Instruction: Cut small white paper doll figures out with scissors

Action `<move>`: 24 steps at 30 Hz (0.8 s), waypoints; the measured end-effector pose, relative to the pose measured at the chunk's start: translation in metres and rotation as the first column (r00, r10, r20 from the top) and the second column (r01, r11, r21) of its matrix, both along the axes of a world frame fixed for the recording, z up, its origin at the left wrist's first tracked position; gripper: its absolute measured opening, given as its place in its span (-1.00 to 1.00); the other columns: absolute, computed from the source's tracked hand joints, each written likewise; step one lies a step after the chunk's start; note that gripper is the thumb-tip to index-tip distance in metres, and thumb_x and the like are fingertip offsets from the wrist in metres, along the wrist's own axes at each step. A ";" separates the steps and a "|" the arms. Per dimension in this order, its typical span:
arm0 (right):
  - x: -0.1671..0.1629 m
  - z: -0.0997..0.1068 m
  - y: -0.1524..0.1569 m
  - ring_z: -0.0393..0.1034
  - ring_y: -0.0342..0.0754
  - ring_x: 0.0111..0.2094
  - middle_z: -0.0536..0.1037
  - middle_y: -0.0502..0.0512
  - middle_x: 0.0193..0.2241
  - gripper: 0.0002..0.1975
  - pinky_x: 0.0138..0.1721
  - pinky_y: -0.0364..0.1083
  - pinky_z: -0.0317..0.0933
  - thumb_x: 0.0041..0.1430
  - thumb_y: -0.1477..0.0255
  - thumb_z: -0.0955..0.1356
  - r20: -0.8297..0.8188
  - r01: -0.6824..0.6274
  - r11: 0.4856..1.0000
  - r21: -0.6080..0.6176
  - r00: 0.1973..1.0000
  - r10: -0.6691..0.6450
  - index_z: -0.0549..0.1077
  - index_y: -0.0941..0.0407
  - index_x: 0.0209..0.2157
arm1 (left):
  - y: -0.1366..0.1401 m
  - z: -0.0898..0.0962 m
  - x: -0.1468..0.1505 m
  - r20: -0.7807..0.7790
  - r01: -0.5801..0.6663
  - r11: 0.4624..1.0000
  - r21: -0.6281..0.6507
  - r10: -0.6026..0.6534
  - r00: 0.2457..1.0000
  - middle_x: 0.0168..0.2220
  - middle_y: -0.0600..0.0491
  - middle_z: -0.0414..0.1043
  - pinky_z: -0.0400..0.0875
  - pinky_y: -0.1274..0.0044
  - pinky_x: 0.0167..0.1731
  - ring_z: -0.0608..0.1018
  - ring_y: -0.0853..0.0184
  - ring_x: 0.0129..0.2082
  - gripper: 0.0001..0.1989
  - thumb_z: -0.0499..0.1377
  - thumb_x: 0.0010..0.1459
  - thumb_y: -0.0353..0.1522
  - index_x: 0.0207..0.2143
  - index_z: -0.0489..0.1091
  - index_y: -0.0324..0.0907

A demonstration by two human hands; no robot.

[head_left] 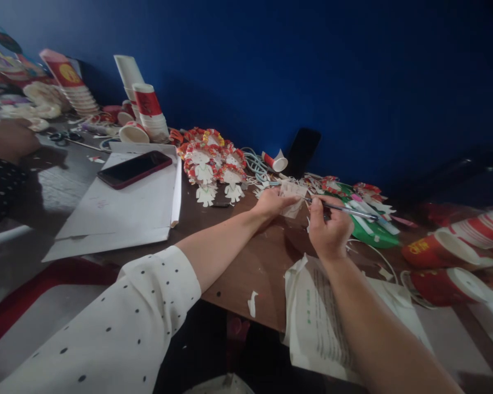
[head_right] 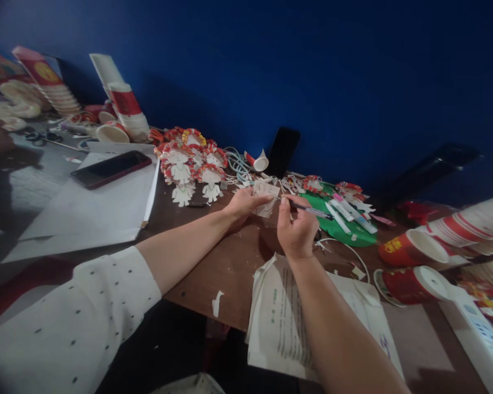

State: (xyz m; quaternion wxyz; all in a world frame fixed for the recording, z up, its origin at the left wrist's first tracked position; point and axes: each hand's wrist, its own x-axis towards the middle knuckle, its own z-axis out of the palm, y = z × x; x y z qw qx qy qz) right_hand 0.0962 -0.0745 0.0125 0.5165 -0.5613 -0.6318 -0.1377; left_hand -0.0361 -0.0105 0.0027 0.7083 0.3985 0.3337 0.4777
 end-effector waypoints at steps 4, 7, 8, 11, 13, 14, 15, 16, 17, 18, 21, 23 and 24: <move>0.000 0.000 0.000 0.57 0.05 -0.33 0.64 0.18 -0.37 -0.68 -0.26 -0.01 0.43 0.34 0.21 0.27 -0.013 0.003 1.000 -0.015 1.000 -0.004 0.56 0.12 -0.25 | 0.001 -0.002 0.001 0.006 0.005 1.000 0.010 -0.005 1.000 -0.33 -0.08 0.62 0.52 0.35 -0.10 0.60 0.31 -0.40 -0.73 0.45 -0.09 -0.37 -0.29 0.58 -0.28; -0.001 0.001 -0.001 0.57 0.06 -0.31 0.64 0.20 -0.35 -0.70 -0.25 0.00 0.43 0.34 0.23 0.28 -0.009 -0.008 1.000 -0.011 1.000 0.008 0.55 0.12 -0.26 | 0.001 -0.003 0.001 0.024 0.008 1.000 0.008 -0.008 1.000 -0.32 -0.07 0.62 0.53 0.35 -0.12 0.60 0.32 -0.41 -0.72 0.45 -0.10 -0.37 -0.29 0.57 -0.28; -0.001 0.002 -0.001 0.57 0.06 -0.31 0.64 0.21 -0.35 -0.70 -0.25 0.00 0.43 0.34 0.23 0.28 -0.007 -0.009 1.000 -0.010 1.000 0.009 0.55 0.12 -0.26 | 0.001 -0.003 0.001 0.027 0.006 1.000 0.007 -0.006 1.000 -0.33 -0.07 0.62 0.53 0.35 -0.13 0.60 0.31 -0.41 -0.72 0.45 -0.10 -0.38 -0.30 0.57 -0.28; -0.001 0.002 -0.001 0.57 0.06 -0.31 0.65 0.21 -0.35 -0.71 -0.24 0.00 0.43 0.33 0.24 0.28 -0.001 -0.003 1.000 -0.011 1.000 0.003 0.54 0.12 -0.27 | 0.001 -0.003 0.001 0.029 0.002 1.000 0.009 -0.002 1.000 -0.34 -0.07 0.62 0.53 0.37 -0.14 0.60 0.32 -0.41 -0.72 0.46 -0.11 -0.39 -0.30 0.58 -0.28; -0.001 0.002 0.000 0.57 0.06 -0.30 0.65 0.21 -0.35 -0.72 -0.22 0.01 0.42 0.33 0.25 0.28 -0.002 0.004 1.000 -0.012 1.000 -0.004 0.54 0.12 -0.27 | 0.001 -0.002 0.001 0.033 0.004 1.000 0.006 -0.004 0.999 -0.34 -0.06 0.61 0.53 0.38 -0.16 0.60 0.32 -0.42 -0.73 0.46 -0.11 -0.39 -0.30 0.58 -0.28; 0.000 0.002 0.000 0.57 0.06 -0.29 0.65 0.21 -0.34 -0.72 -0.22 0.01 0.42 0.32 0.25 0.28 -0.004 0.006 1.000 -0.013 1.000 -0.006 0.54 0.12 -0.27 | 0.001 -0.001 0.001 0.034 0.004 1.000 0.004 -0.004 0.999 -0.35 -0.06 0.61 0.53 0.38 -0.16 0.60 0.31 -0.41 -0.73 0.46 -0.10 -0.39 -0.30 0.58 -0.27; 0.001 0.001 0.001 0.57 0.06 -0.30 0.65 0.21 -0.34 -0.72 -0.22 0.01 0.42 0.32 0.25 0.28 -0.008 0.008 1.000 -0.015 1.000 -0.008 0.54 0.12 -0.27 | 0.001 -0.001 0.001 0.032 -0.001 1.000 0.003 0.001 0.999 -0.35 -0.05 0.61 0.53 0.39 -0.16 0.60 0.31 -0.41 -0.73 0.46 -0.10 -0.39 -0.30 0.58 -0.27; 0.002 0.001 0.001 0.56 0.06 -0.31 0.65 0.21 -0.34 -0.72 -0.23 0.00 0.42 0.32 0.25 0.28 -0.012 0.012 1.000 -0.017 1.000 -0.012 0.55 0.12 -0.28 | 0.002 -0.002 0.002 0.027 -0.010 1.000 0.005 0.010 1.000 -0.35 -0.05 0.61 0.53 0.39 -0.16 0.61 0.31 -0.41 -0.74 0.46 -0.10 -0.39 -0.31 0.57 -0.27; 0.003 0.000 0.002 0.56 0.05 -0.32 0.65 0.21 -0.34 -0.72 -0.23 0.01 0.42 0.31 0.25 0.28 -0.017 0.017 1.000 -0.017 1.000 -0.018 0.55 0.12 -0.28 | 0.003 -0.002 0.002 0.020 -0.022 1.000 0.009 0.022 1.000 -0.35 -0.05 0.61 0.53 0.39 -0.16 0.61 0.31 -0.40 -0.74 0.46 -0.11 -0.40 -0.32 0.57 -0.27; 0.003 0.000 0.002 0.56 0.06 -0.33 0.65 0.21 -0.35 -0.72 -0.23 0.01 0.42 0.31 0.26 0.29 -0.024 0.023 1.000 -0.017 0.999 -0.024 0.55 0.12 -0.29 | 0.004 -0.003 0.002 0.012 -0.035 0.999 0.013 0.035 0.999 -0.35 -0.05 0.61 0.53 0.40 -0.15 0.61 0.31 -0.39 -0.75 0.45 -0.11 -0.40 -0.32 0.57 -0.27; 0.004 0.000 0.002 0.56 0.07 -0.35 0.65 0.21 -0.36 -0.70 -0.22 0.05 0.42 0.31 0.24 0.29 -0.091 0.023 0.999 -0.028 0.996 -0.025 0.56 0.14 -0.25 | 0.006 -0.004 0.004 0.000 -0.047 0.999 0.017 0.047 0.999 -0.34 -0.05 0.62 0.53 0.42 -0.15 0.62 0.32 -0.37 -0.76 0.45 -0.10 -0.40 -0.32 0.58 -0.27; 0.004 0.000 0.003 0.55 0.05 -0.39 0.64 0.20 -0.36 -0.68 -0.25 0.05 0.43 0.30 0.20 0.30 -0.195 -0.025 0.998 -0.060 0.981 0.013 0.56 0.14 -0.21 | 0.006 -0.005 0.004 -0.004 -0.038 0.999 0.013 0.039 0.999 -0.33 -0.06 0.63 0.53 0.42 -0.16 0.62 0.32 -0.37 -0.74 0.45 -0.10 -0.39 -0.31 0.58 -0.27; 0.004 0.000 0.004 0.55 0.04 -0.41 0.64 0.19 -0.35 -0.67 -0.28 0.05 0.43 0.29 0.18 0.31 -0.264 -0.064 0.995 -0.081 0.964 0.040 0.56 0.14 -0.19 | 0.006 -0.004 0.004 -0.008 -0.035 0.999 0.012 0.036 0.999 -0.33 -0.06 0.63 0.53 0.41 -0.16 0.62 0.32 -0.38 -0.73 0.46 -0.10 -0.38 -0.31 0.58 -0.27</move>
